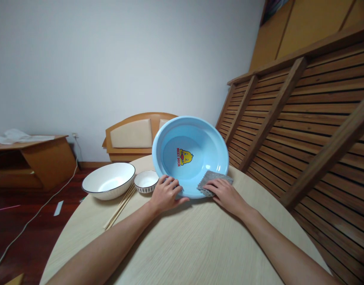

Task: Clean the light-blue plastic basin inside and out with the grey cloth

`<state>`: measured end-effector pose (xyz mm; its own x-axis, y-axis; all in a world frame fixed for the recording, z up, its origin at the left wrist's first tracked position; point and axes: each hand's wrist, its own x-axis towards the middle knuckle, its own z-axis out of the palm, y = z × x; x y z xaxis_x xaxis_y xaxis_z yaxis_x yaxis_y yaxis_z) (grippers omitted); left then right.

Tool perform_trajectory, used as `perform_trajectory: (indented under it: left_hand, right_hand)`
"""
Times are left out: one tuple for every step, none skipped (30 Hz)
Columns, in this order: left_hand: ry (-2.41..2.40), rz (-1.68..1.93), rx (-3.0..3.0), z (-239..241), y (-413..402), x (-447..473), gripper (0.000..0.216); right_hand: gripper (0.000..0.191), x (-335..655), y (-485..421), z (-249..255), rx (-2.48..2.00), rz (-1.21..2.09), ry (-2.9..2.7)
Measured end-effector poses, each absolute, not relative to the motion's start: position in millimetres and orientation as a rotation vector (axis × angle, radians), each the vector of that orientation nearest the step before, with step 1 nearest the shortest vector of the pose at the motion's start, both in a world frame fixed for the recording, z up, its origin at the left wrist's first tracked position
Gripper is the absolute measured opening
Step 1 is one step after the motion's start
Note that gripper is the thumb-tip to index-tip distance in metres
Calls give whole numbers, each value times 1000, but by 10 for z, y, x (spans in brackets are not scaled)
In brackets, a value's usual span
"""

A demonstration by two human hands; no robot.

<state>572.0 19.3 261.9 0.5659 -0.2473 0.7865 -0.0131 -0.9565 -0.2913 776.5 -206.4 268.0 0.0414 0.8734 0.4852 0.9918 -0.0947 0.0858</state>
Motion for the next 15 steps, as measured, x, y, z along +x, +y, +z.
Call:
perform_trajectory:
  left_hand:
    - [218,-1342,-2547,2620,189,5720,37]
    - [224,-1349,-2543,2622,182,5719,37]
    - [234,-1354,-2538,2625,173,5719,35]
    - [248,-1357,-2529,2626,160,5718,33]
    - [270,-1352,-2517,2625,145,5718,30]
    - [295,-1341,-2504,2622,127,5718,27]
    - [320,-1326,-2493,2617,107,5719,25]
    - [342,-1310,-2487,2610,87,5721,24]
    - [359,-1300,-2485,2602,68,5724,24]
    - [370,-1292,-2487,2594,51,5728,25]
    - [374,-1285,-2493,2588,38,5732,27]
    - [373,-1277,-2497,2585,30,5735,28]
    - [368,-1265,-2501,2584,26,5739,31]
    - [362,-1254,-2501,2585,25,5742,33]
    - [353,-1250,-2498,2588,27,5744,34]
  right_hand:
    - [55,7754,-2058,2675,-2046,-619,-1910]
    - [53,7743,-2052,2672,-2045,-616,-1917]
    - [52,7731,-2046,2671,-2044,-613,-1924]
    - [51,7718,-2041,2670,-2045,-608,-1930]
    - [52,7705,-2035,2671,-2049,-603,-1933]
    - [53,7690,-2029,2673,-2055,-597,-1932]
    - [54,7673,-2022,2675,-2061,-590,-1929]
    - [56,7654,-2014,2677,-2065,-580,-1923]
    - [57,7633,-2005,2679,-2064,-566,-1914]
    - [58,7609,-1997,2680,-2060,-548,-1901]
    - [58,7583,-1990,2680,-2052,-527,-1889]
    - [58,7556,-1984,2678,-2040,-502,-1880]
    - [58,7528,-1980,2675,-2026,-476,-1874]
    - [58,7501,-1977,2671,-2010,-451,-1871]
    - [59,7476,-1974,2667,-1994,-430,-1870]
